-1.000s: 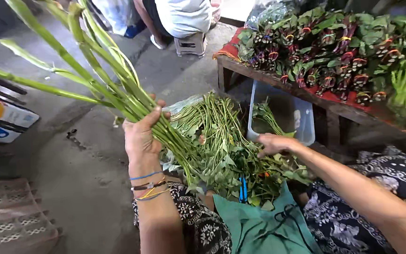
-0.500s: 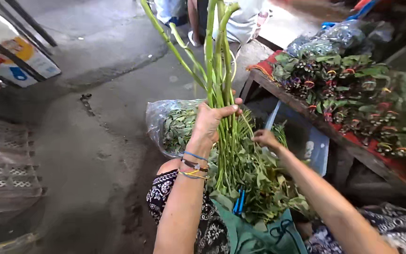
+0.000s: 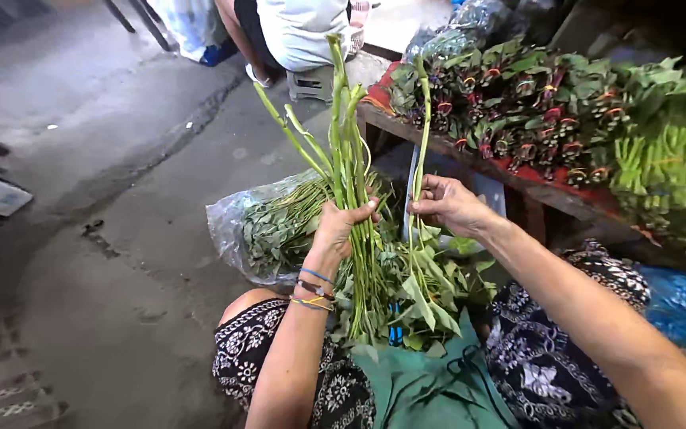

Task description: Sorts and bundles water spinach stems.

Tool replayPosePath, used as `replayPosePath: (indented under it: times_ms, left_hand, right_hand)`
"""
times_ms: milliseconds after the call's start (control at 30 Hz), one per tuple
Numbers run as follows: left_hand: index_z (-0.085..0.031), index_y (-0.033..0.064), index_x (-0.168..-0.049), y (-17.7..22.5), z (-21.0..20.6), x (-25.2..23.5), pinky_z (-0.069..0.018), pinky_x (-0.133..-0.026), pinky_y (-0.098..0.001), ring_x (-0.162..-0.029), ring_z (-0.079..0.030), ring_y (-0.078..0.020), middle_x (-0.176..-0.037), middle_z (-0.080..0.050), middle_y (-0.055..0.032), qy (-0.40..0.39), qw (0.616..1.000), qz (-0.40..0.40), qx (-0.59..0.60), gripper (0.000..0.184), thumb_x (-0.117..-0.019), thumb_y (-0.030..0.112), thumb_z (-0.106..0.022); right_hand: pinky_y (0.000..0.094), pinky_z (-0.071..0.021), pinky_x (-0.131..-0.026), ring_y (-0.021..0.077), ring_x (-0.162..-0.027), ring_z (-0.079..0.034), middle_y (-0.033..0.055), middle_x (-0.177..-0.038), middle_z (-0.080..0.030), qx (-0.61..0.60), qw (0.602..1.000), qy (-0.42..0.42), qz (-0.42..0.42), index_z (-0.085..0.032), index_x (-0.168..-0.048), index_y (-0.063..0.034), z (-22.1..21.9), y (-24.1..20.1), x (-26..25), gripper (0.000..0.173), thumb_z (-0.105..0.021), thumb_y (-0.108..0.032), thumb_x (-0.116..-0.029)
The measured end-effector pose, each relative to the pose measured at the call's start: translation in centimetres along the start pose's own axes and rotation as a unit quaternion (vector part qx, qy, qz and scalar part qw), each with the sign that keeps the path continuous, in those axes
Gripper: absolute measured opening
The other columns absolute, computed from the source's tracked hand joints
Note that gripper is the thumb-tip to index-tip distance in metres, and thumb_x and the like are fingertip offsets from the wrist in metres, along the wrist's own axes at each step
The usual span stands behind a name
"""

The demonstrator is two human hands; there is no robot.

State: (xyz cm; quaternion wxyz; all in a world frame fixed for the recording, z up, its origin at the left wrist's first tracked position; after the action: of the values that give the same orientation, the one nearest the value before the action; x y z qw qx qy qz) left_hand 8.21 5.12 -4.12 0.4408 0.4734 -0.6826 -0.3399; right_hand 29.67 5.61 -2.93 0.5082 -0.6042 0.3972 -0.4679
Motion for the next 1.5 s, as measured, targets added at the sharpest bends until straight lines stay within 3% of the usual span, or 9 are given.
replayPosePath:
  times_ms: [233,467,700,900,1167,1267,1367,1433,1500]
  left_hand:
    - [-0.064,0.0012,-0.116,-2.3,-1.5,-1.5,-0.0589,-0.060,-0.0282,-0.064,-0.067,-0.0149,-0.087,-0.072,-0.0095,-0.003,1.000,0.028,-0.015,0.031,-0.0880,-0.009,-0.070]
    - [-0.063,-0.0029,-0.112,-3.4,-2.4,-1.7,-0.0609,-0.069,-0.0321,-0.074,-0.070,-0.0173,-0.088,-0.073,-0.0118,0.013,0.997,0.044,-0.061,0.041,-0.0752,-0.015,-0.079]
    - [-0.062,-0.0020,-0.111,-3.0,-2.3,-1.3,-0.0606,-0.059,-0.0304,-0.064,-0.069,-0.0181,-0.084,-0.071,-0.0124,0.000,0.998,0.061,-0.028,0.034,-0.0820,-0.013,-0.075]
    - [-0.063,0.0012,-0.113,-3.7,-2.5,-1.0,-0.0589,-0.056,-0.0276,-0.061,-0.067,-0.0149,-0.084,-0.072,-0.0109,-0.047,0.995,0.080,-0.044,0.030,-0.0860,-0.009,-0.072]
    - [-0.061,0.0023,-0.110,-4.3,-2.5,-0.8,-0.0593,-0.056,-0.0286,-0.059,-0.067,-0.0150,-0.079,-0.070,-0.0096,-0.057,0.992,0.111,-0.031,0.029,-0.0861,-0.010,-0.071]
    - [-0.063,0.0018,-0.107,-4.3,-2.7,-0.8,-0.0588,-0.056,-0.0275,-0.059,-0.067,-0.0149,-0.077,-0.070,-0.0096,-0.065,0.990,0.122,-0.022,0.026,-0.0862,-0.011,-0.069]
    - [-0.062,0.0011,-0.106,-4.3,-2.9,-0.7,-0.0592,-0.056,-0.0277,-0.060,-0.067,-0.0155,-0.077,-0.069,-0.0098,-0.072,0.989,0.127,-0.021,0.025,-0.0861,-0.014,-0.068]
    - [-0.062,0.0009,-0.107,-4.3,-3.1,-0.6,-0.0590,-0.056,-0.0275,-0.060,-0.067,-0.0154,-0.078,-0.070,-0.0103,-0.074,0.989,0.128,-0.021,0.027,-0.0855,-0.015,-0.068]
    - [-0.062,0.0015,-0.107,-4.1,-3.1,-0.5,-0.0586,-0.055,-0.0271,-0.059,-0.067,-0.0150,-0.077,-0.070,-0.0100,-0.063,0.990,0.123,-0.023,0.027,-0.0856,-0.014,-0.068]
  right_hand:
    - [0.0260,-0.0554,-0.058,0.0107,-0.058,-0.060,0.0027,-0.074,-0.062,0.077,0.997,-0.016,-0.005,-0.058,-0.099,-0.0030,-2.3,1.1,0.5,0.025,-0.076,0.004,-0.0841]
    - [0.0308,-0.0486,-0.062,0.0122,-0.064,-0.055,0.0040,-0.075,-0.058,0.247,0.969,0.002,-0.021,-0.060,-0.094,-0.0050,-2.3,1.5,0.7,0.038,-0.091,-0.019,-0.0776]
    - [0.0316,-0.0592,-0.067,0.0150,-0.075,-0.066,0.0075,-0.097,-0.066,0.060,0.998,0.018,0.017,-0.063,-0.119,-0.0038,-0.9,0.8,0.3,0.017,-0.059,-0.011,-0.1034]
    - [0.0281,-0.0610,-0.068,0.0107,-0.070,-0.068,0.0045,-0.084,-0.071,0.011,0.998,0.035,0.043,-0.071,-0.102,0.0008,-0.1,0.7,-0.5,0.010,-0.066,0.005,-0.0933]
    - [0.0266,-0.0581,-0.064,0.0085,-0.066,-0.065,0.0034,-0.083,-0.069,0.141,0.986,0.032,0.083,-0.071,-0.098,-0.0015,-0.3,1.0,-0.5,0.009,-0.064,-0.002,-0.0921]
    - [0.0261,-0.0546,-0.069,0.0056,-0.073,-0.064,0.0015,-0.086,-0.069,0.276,0.949,0.033,0.149,-0.071,-0.094,-0.0065,-0.4,0.7,-0.3,0.011,-0.061,-0.010,-0.0943]
    - [0.0349,-0.0514,-0.075,0.0145,-0.084,-0.063,0.0071,-0.091,-0.065,0.382,0.896,0.033,0.224,-0.070,-0.093,-0.0041,-0.6,0.4,0.0,0.015,-0.056,-0.010,-0.0941]
    - [0.0424,-0.0524,-0.066,0.0224,-0.077,-0.064,0.0110,-0.090,-0.064,0.434,0.854,0.052,0.283,-0.070,-0.095,-0.0025,-0.5,0.6,0.0,0.017,-0.054,-0.009,-0.0923]
    - [0.0393,-0.0536,-0.064,0.0211,-0.074,-0.063,0.0123,-0.094,-0.063,0.402,0.875,0.052,0.265,-0.067,-0.101,0.0001,-0.4,0.7,0.1,0.017,-0.052,-0.005,-0.0953]
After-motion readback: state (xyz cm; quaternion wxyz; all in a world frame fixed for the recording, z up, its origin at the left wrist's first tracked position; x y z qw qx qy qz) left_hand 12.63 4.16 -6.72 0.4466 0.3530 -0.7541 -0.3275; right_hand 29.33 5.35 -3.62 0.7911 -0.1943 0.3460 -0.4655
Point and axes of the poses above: each hand's wrist, its own x-axis away from the middle knuckle, its own z-axis out of the back of the hand, y = z × x, the point moved 4 cm from there along -x, towards the middle knuckle
